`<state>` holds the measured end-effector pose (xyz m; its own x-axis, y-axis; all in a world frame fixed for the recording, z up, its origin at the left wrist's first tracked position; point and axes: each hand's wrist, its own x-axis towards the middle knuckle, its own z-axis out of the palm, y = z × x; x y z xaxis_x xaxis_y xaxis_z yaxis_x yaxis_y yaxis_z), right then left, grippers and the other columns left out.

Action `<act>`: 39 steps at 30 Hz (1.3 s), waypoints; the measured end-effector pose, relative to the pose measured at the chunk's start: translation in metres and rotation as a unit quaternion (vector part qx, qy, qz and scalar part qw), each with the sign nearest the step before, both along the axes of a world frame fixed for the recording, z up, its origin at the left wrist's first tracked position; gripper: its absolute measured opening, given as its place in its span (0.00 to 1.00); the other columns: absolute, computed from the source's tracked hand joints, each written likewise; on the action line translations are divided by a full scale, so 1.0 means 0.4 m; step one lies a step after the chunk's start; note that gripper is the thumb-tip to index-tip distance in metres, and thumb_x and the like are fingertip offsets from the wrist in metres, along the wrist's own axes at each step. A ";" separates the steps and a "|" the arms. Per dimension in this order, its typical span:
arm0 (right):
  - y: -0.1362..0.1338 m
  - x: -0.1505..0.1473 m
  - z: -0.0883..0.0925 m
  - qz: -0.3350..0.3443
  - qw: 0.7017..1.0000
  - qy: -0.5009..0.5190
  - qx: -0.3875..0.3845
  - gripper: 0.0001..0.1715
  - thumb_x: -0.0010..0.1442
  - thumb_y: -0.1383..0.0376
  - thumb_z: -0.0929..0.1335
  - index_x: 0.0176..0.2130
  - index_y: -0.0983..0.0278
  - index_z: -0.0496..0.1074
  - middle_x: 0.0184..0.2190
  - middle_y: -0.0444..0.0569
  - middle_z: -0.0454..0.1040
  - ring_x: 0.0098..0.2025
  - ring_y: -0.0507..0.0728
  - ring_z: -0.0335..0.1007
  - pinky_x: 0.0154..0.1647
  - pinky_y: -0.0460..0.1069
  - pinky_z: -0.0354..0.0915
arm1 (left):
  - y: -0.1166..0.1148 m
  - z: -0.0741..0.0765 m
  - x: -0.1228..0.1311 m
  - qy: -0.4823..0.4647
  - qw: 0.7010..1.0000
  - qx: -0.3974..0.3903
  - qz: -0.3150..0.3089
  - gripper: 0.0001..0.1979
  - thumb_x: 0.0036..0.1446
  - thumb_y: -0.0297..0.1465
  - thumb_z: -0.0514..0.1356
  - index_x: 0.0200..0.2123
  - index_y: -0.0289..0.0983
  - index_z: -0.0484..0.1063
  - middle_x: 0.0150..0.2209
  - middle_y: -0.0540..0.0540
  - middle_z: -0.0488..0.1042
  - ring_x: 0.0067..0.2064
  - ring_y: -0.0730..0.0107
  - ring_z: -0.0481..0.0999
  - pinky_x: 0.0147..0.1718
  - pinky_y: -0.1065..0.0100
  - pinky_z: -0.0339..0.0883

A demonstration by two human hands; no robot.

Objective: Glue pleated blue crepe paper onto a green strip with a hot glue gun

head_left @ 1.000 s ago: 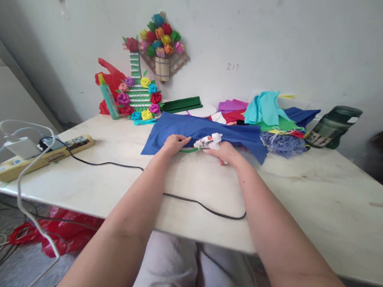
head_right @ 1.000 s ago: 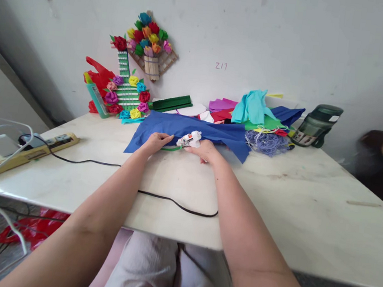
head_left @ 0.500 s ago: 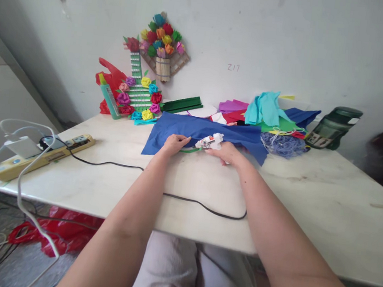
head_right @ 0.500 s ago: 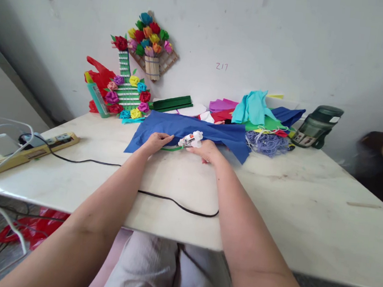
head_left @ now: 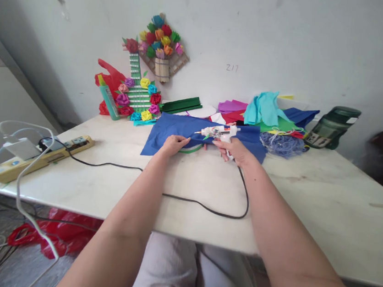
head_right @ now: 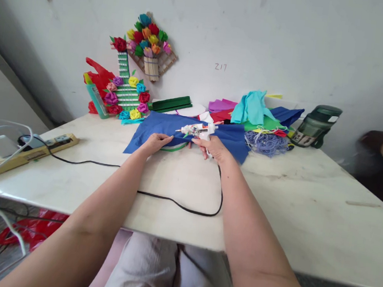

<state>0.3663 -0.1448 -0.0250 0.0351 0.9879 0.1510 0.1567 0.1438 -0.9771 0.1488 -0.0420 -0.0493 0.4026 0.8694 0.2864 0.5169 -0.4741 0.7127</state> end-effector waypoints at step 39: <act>0.030 -0.048 -0.031 -0.146 0.978 0.149 0.025 0.15 0.52 0.57 0.68 0.35 0.66 0.66 0.18 0.45 0.73 0.19 0.55 0.73 0.18 0.46 0.69 | 0.019 -0.021 0.008 0.226 0.928 0.250 -0.159 0.15 0.53 0.32 0.56 0.45 0.43 0.73 0.40 0.44 0.68 0.41 0.68 0.67 0.47 0.66 0.59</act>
